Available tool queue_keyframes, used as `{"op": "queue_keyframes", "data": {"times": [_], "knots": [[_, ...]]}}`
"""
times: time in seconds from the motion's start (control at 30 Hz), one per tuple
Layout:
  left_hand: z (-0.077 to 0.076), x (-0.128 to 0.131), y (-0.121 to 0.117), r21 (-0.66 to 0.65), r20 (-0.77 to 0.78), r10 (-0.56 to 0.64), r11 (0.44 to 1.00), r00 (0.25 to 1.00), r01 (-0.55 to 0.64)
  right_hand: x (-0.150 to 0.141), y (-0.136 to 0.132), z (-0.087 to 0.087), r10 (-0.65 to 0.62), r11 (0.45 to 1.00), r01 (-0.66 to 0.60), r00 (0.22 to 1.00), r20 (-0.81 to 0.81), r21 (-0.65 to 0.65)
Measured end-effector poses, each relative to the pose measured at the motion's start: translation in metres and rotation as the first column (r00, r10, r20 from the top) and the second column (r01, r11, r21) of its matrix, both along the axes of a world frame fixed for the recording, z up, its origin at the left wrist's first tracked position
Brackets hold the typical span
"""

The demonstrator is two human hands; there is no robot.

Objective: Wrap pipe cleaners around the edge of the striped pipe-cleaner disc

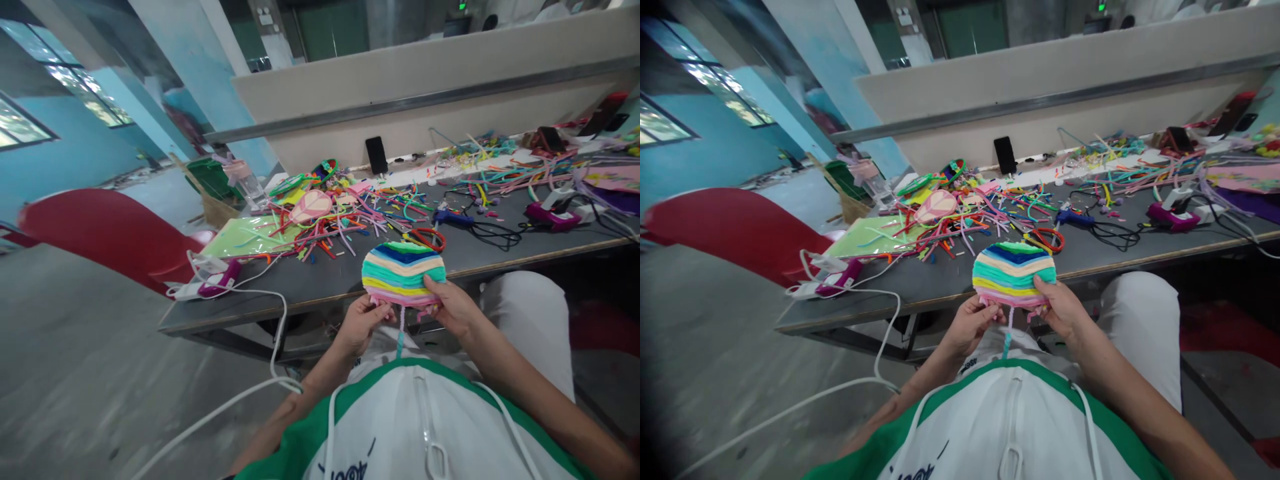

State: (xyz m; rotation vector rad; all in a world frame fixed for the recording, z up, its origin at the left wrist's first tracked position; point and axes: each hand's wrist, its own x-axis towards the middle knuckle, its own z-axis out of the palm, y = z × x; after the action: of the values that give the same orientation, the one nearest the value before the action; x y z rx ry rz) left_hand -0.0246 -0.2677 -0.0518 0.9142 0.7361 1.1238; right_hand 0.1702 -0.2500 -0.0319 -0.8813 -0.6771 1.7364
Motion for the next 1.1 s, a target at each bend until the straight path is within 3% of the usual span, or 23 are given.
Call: {"op": "queue_keyframes", "data": {"times": [0.53, 0.83, 1.1], "knots": [[0.003, 0.003, -0.001, -0.050, 0.027, 0.041, 0.998, 0.999, -0.040, 0.000, -0.003, 0.007, -0.034, 0.999, 0.034, 0.999, 0.011, 0.030], [0.000, 0.001, 0.000, 0.048, -0.062, 0.069, 0.997, 0.996, -0.066, -0.002, -0.005, 0.009, -0.031, 0.999, 0.030, 1.000, 0.007, 0.023], [0.016, 0.003, 0.006, 0.074, -0.070, 0.079, 0.995, 0.994, -0.074, 0.000, 0.001, 0.019, -0.043, 0.997, 0.045, 0.999, -0.033, 0.058]]}}
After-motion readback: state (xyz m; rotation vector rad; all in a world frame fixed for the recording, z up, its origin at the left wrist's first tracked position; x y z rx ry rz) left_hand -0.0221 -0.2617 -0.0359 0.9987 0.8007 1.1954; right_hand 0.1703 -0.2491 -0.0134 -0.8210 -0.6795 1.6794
